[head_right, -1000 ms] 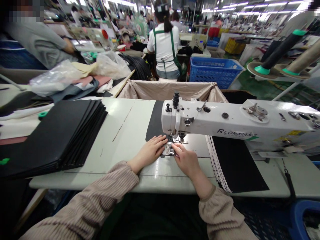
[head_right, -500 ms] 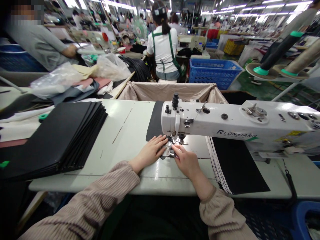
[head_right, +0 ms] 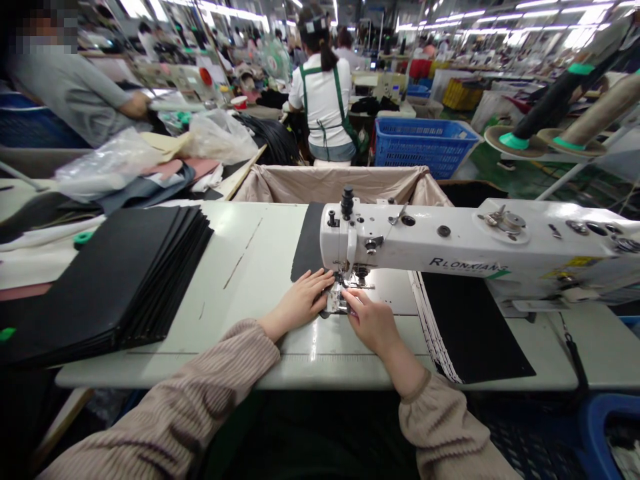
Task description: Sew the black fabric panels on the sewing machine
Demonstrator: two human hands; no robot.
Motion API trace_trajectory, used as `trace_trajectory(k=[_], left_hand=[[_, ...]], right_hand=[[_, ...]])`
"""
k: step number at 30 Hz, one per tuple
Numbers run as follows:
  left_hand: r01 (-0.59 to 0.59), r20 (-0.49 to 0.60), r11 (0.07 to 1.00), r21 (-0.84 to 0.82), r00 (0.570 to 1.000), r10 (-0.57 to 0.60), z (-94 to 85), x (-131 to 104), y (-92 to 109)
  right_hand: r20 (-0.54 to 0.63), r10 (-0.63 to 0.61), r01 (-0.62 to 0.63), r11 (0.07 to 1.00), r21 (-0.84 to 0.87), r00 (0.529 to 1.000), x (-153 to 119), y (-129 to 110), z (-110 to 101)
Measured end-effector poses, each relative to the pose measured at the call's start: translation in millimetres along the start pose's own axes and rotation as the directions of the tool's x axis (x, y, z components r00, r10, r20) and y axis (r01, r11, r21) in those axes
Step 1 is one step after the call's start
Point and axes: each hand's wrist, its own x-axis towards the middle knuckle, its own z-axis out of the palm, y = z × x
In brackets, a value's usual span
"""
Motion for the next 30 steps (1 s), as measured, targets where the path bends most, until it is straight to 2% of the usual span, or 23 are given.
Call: trace_trajectory(k=[11,19,23,26,28,30], left_hand=[[0.005,-0.007,1.000,-0.026,1.000,-0.005,-1.5,1.0,0.5],[0.004,-0.080,1.000,-0.011,0.997,-0.005,3.5,0.4,-4.3],[0.079,-0.138,0.996,0.028,0.988,-0.074,8.0,7.6,-5.0],[0.152,-0.191,0.987,0.049,0.972,-0.140,4.6,16.6,-0.9],[0.274,-0.274,0.958,0.082,0.931,-0.243,-2.1,17.0,2.2],[0.399,-0.358,0.911,0.107,0.870,-0.339,-11.4,4.6,4.6]], right_hand=[[-0.009,0.002,-0.002,1.000,0.018,1.000,-0.7,-0.9,-1.1],[-0.015,0.018,-0.018,1.000,0.001,1.000,-0.3,-2.8,-3.5],[-0.001,0.029,-0.029,1.000,-0.012,1.000,-0.5,-4.9,-6.9],[-0.005,0.031,-0.031,0.999,-0.013,0.999,-2.2,-6.2,-9.5],[-0.014,0.027,-0.027,1.000,-0.008,1.000,-3.7,-6.5,-10.3],[-0.023,0.024,-0.024,1.000,0.002,0.999,-4.9,-5.9,-10.6]])
